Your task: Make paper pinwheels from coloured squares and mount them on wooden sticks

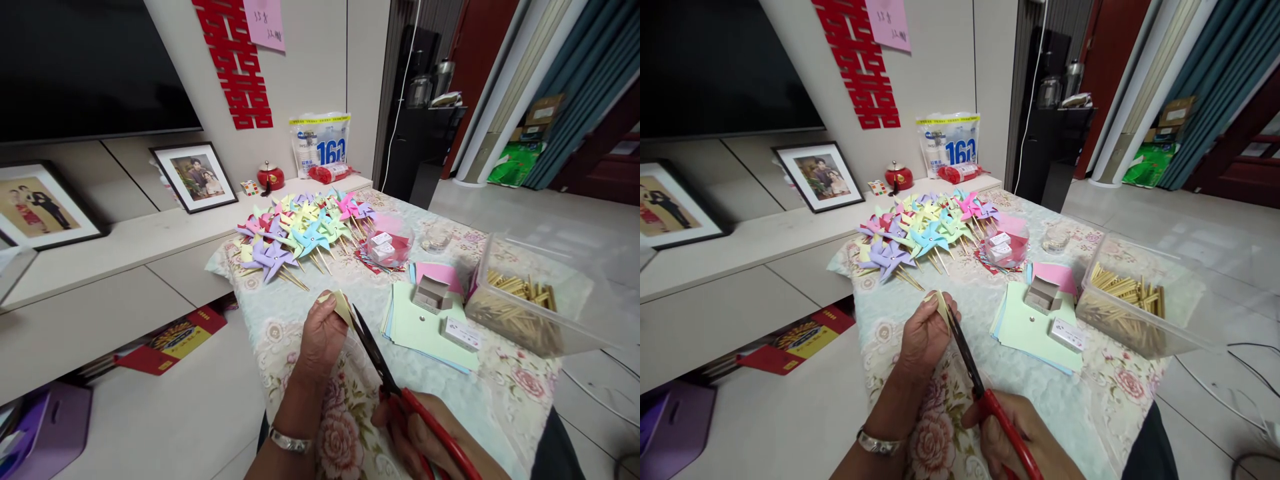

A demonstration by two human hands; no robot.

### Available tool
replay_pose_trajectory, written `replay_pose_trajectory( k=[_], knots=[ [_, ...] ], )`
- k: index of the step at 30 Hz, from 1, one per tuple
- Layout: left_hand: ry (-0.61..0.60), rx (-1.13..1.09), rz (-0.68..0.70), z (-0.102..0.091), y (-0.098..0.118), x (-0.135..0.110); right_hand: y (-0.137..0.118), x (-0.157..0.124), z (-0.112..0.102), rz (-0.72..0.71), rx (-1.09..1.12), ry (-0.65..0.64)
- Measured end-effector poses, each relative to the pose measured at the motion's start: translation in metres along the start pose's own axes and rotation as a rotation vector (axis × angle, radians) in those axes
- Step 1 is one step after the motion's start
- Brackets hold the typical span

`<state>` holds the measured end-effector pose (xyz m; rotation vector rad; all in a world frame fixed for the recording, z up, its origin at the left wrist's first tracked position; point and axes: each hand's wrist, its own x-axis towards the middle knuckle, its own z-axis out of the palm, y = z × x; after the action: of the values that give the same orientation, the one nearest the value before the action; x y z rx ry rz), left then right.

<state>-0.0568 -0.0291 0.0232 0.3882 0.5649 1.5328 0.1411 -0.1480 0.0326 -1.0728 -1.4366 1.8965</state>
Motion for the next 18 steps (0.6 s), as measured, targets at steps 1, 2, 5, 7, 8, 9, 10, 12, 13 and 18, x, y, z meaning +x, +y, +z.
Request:
replay_pose_trajectory(
  k=[1, 2, 5, 7, 8, 9, 10, 12, 13, 18],
  knots=[
    [-0.001, 0.001, -0.001, 0.0, 0.0, 0.0, 0.0, 0.001, 0.0, -0.018, -0.001, -0.006],
    [-0.003, 0.001, -0.004, 0.001, 0.0, 0.0, 0.0, 0.001, 0.0, -0.037, 0.0, -0.007],
    [0.001, -0.007, -0.012, 0.001, 0.001, -0.001, -0.002, 0.003, 0.002, -0.058, 0.015, 0.004],
    [0.012, -0.014, -0.016, 0.001, 0.001, -0.001, -0.004, 0.005, 0.004, -0.033, 0.018, 0.02],
    [0.02, -0.017, -0.019, 0.0, 0.001, -0.001, -0.005, 0.006, 0.005, -0.012, 0.018, 0.03],
    [0.028, -0.02, -0.021, 0.0, 0.001, -0.001, -0.005, 0.007, 0.006, 0.007, 0.019, 0.038],
    [0.034, -0.024, -0.024, 0.0, 0.001, 0.0, -0.006, 0.009, 0.007, 0.022, 0.022, 0.046],
    [0.038, -0.029, -0.023, 0.0, 0.001, 0.0, -0.009, 0.012, 0.009, 0.037, 0.034, 0.064],
    [0.035, -0.028, -0.021, 0.0, 0.001, 0.0, -0.011, 0.013, 0.009, 0.039, 0.04, 0.072],
    [0.031, -0.01, -0.01, 0.001, 0.001, 0.0, -0.021, 0.006, 0.013, 0.031, 0.036, 0.136]
  ],
)
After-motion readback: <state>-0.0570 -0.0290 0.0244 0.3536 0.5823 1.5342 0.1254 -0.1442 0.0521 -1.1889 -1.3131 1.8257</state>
